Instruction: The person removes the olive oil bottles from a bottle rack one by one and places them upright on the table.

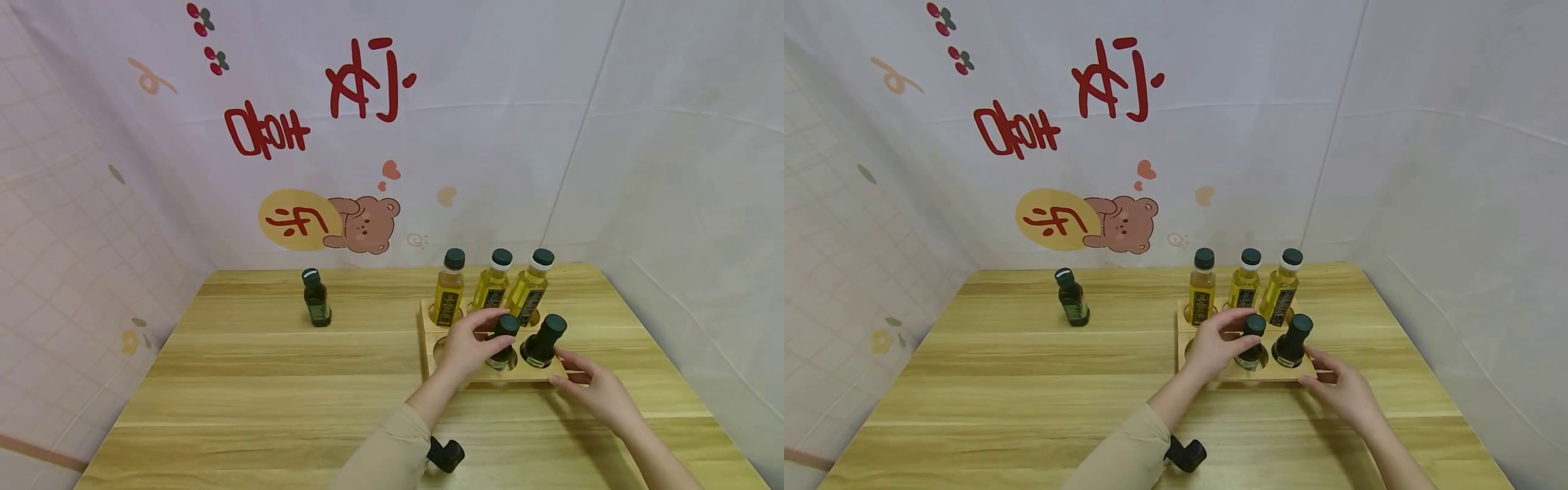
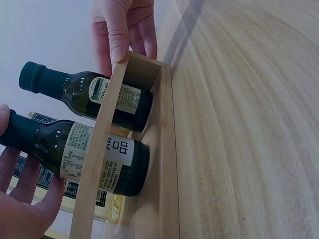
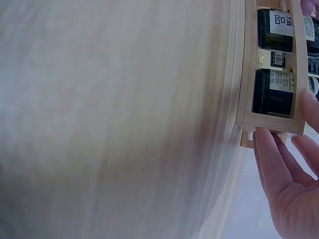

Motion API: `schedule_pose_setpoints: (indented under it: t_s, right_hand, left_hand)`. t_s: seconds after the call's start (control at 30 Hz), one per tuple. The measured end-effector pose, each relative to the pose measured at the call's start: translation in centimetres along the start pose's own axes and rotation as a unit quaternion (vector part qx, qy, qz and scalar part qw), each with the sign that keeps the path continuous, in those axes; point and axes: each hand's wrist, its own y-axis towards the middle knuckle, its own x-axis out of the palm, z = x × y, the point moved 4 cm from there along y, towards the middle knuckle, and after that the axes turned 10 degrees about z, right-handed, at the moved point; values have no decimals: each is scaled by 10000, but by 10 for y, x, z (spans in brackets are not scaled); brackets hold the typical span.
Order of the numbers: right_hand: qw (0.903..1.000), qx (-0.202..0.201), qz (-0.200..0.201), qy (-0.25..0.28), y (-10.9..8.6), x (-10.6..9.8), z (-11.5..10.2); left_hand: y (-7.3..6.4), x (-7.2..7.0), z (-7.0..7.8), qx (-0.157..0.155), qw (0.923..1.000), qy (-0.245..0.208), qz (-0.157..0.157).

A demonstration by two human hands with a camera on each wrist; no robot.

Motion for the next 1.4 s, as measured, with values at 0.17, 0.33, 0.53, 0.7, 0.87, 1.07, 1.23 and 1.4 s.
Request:
schedule_pose_setpoints:
  t_s: [0.17,0.33,0.53,0.7,0.87,1.07,1.23,1.4]
  right_hand:
    - [10000,-10,1,-15,0,0,-1]
    - [10000,-43,21,-23,0,-1,-1]
    - [10000,-31,-5,-25,1,0,2]
    - [10000,-43,12,-16,1,1,3]
    - [10000,0,-3,-30,1,1,4]
    - [10000,30,-43,1,2,2,3]
    - [10000,45,-63,-11,2,2,3]
    - [10000,12,-35,-41,1,1,1]
  left_hand:
    - [-2,0,2,-58,9998,-97,131]
    - [-2,1,2,139,9997,-121,171]
    - [-2,-1,11,427,9979,-474,147]
    - [0,-5,26,747,9949,-647,209]
    - [2,-11,40,815,9942,-671,180]
    - [3,-20,55,839,9951,-526,77]
    - [4,-30,64,782,9958,-474,3]
    - [3,-43,74,861,9951,-484,-70]
